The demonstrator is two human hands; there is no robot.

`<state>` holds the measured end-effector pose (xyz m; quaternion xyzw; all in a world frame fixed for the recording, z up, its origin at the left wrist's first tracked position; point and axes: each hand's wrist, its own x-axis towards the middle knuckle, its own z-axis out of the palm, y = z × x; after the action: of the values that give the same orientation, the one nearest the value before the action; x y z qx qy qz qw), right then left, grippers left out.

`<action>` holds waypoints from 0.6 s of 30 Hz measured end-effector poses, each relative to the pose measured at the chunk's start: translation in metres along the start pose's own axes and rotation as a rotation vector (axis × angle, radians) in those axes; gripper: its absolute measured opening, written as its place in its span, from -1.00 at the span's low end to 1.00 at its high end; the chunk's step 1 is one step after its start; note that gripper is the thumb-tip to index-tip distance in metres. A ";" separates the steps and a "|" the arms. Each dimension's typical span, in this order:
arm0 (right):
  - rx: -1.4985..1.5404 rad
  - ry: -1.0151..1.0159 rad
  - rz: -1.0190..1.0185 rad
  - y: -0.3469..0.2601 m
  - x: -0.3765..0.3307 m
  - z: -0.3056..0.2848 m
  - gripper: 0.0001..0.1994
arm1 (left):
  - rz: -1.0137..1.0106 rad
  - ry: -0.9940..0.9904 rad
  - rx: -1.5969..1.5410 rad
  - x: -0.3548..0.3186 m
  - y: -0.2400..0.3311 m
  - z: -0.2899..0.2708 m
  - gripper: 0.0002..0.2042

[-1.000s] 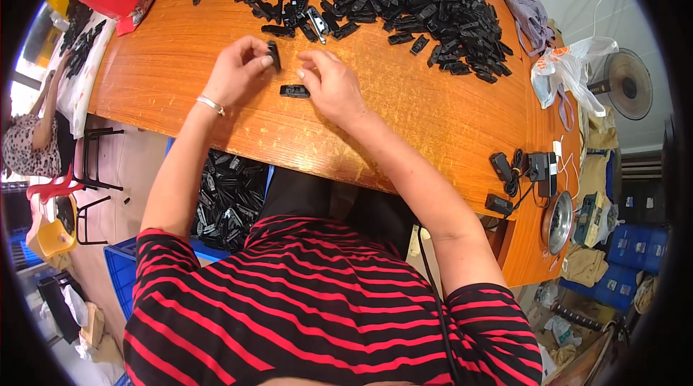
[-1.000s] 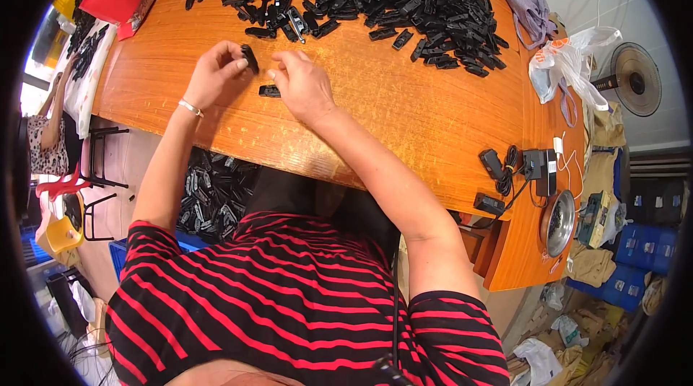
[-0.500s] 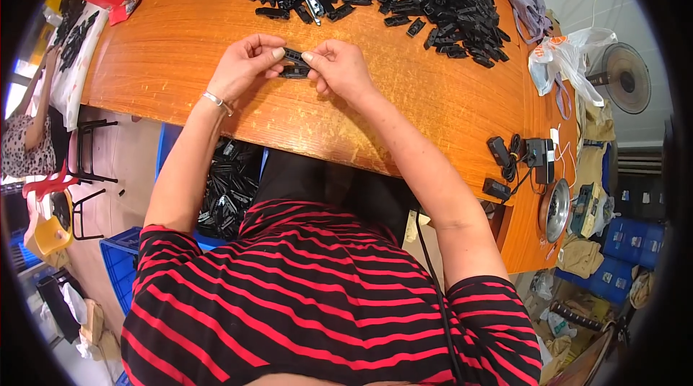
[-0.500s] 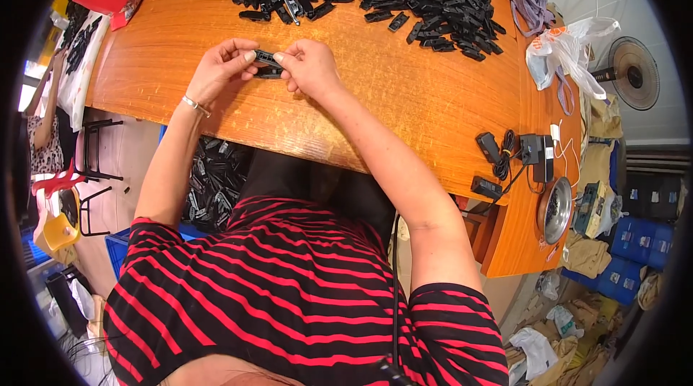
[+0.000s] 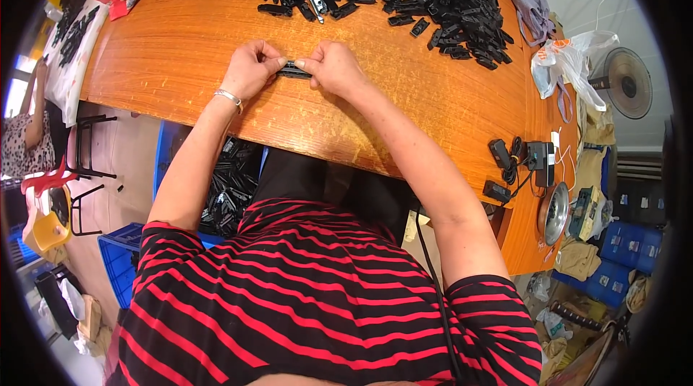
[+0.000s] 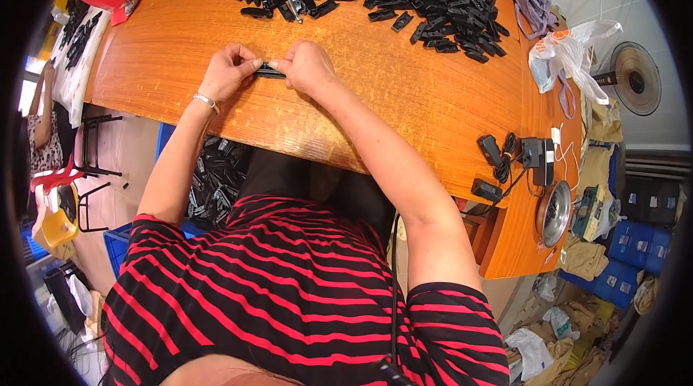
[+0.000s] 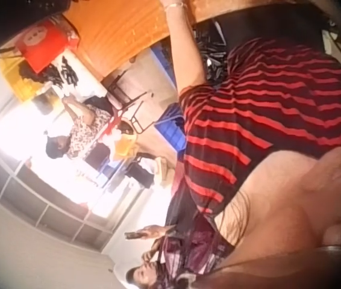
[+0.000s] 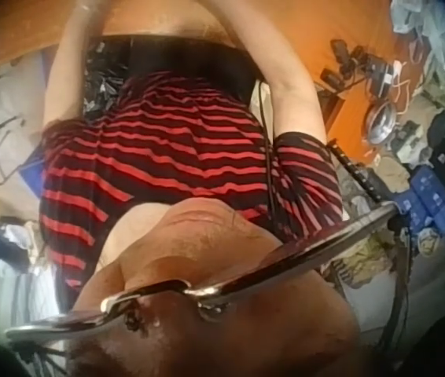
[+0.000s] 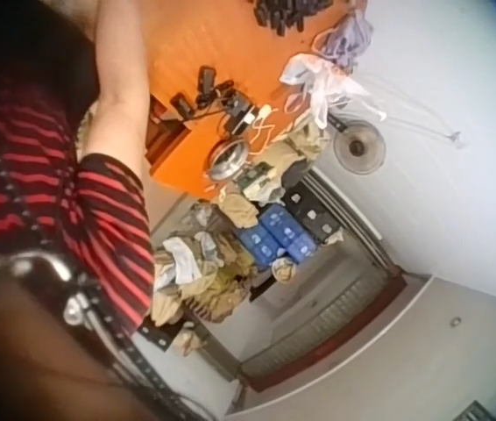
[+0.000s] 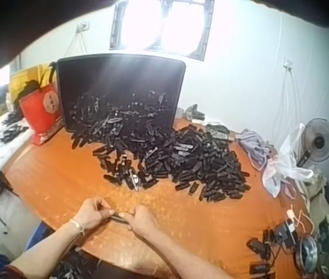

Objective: Assembling small black plastic components by hand at a wooden workbench.

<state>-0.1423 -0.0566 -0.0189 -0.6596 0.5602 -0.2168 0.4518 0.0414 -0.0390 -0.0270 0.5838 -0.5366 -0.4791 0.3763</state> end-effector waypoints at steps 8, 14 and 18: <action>-0.055 -0.098 0.104 -0.009 0.004 0.000 -0.70 | -0.090 -0.054 0.121 0.004 0.003 -0.009 -0.85; -0.130 -0.268 0.229 -0.023 0.016 -0.013 -0.64 | -0.227 -0.146 0.194 0.015 0.015 -0.013 -0.82; -0.205 -0.272 0.293 -0.029 0.021 -0.014 -0.61 | -0.257 -0.132 0.298 0.019 0.020 -0.009 -0.83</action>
<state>-0.1318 -0.0824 0.0081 -0.6370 0.6030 0.0001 0.4802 0.0438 -0.0612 -0.0089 0.6640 -0.5462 -0.4756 0.1858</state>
